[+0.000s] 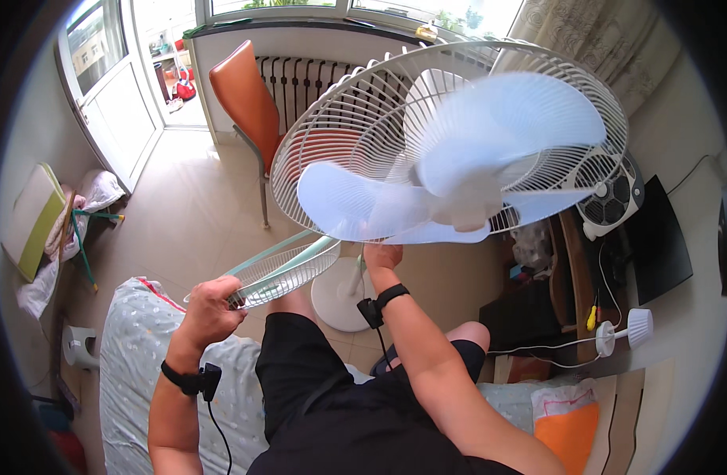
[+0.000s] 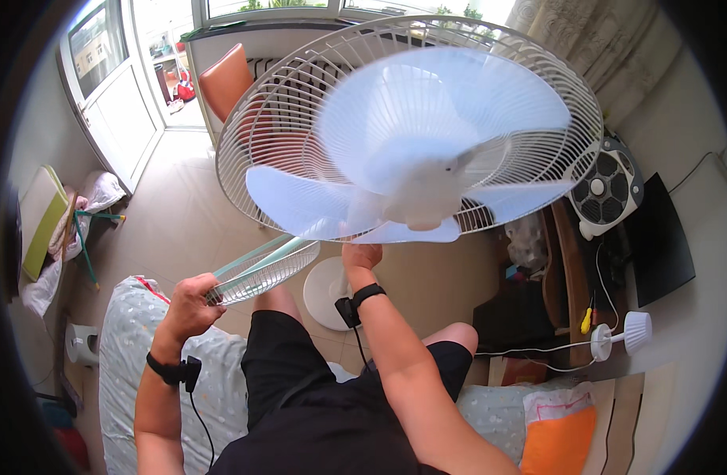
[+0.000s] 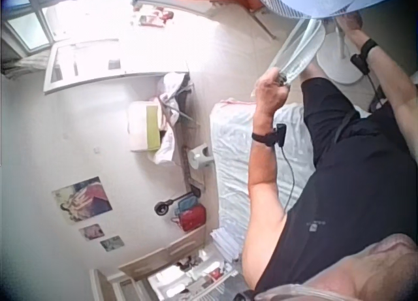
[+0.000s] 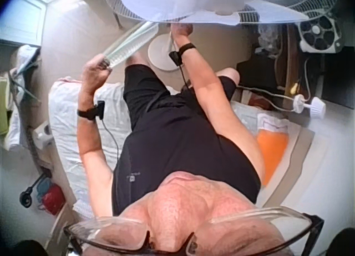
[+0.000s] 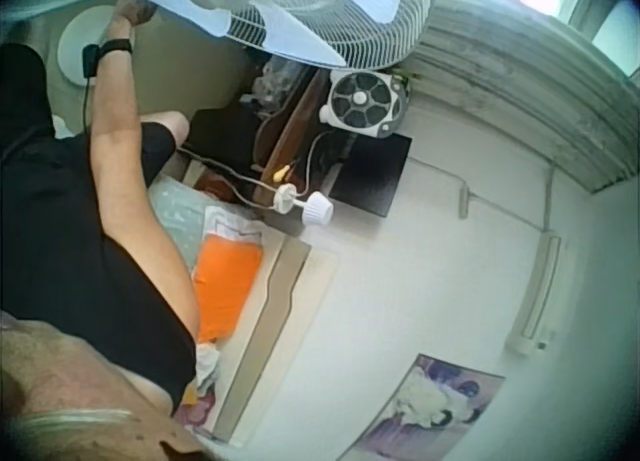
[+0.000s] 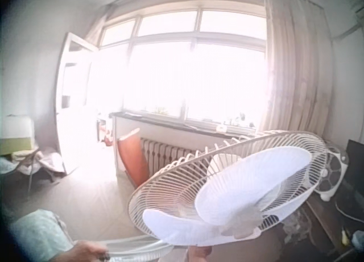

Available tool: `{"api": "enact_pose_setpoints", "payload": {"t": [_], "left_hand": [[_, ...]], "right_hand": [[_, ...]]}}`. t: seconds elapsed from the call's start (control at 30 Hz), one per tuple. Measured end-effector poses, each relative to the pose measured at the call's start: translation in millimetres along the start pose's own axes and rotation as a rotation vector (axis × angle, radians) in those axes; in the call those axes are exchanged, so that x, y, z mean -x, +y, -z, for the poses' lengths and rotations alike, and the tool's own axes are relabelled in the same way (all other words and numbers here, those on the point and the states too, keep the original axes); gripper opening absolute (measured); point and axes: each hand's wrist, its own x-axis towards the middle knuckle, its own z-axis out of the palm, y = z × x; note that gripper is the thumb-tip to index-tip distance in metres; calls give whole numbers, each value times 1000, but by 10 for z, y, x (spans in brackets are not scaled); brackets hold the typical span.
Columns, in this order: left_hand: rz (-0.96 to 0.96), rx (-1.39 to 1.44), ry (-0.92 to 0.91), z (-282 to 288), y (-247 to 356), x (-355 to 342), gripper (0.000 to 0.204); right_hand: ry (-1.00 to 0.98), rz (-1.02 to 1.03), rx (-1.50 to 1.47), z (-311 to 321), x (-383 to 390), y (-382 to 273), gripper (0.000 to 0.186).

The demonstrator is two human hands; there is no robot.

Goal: Repairing or assembling a standing electric fan by attaching the front grill and using a screwdriver.

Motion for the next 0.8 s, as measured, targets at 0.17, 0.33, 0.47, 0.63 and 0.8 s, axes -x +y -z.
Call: {"api": "enact_pose_setpoints", "payload": {"t": [0.17,0.33,0.47,0.63,0.8], "left_hand": [[-90,-25,7,-77,26,9,22],[-136,-90,-22,-130,116,59,18],[-171,-126,-41,-138,207,85,18],[-208,-189,-111,-22,409,245,18],[-354,-278,-132,106,718,469,20]], "right_hand": [[-190,-119,-41,272,-133,-244,72],[-399,72,-104,378,-250,85,69],[-235,169,-340,375,-142,325,58],[-429,-24,-547,971,261,431,41],[-702,-19,-572,1480,738,785,36]]}}
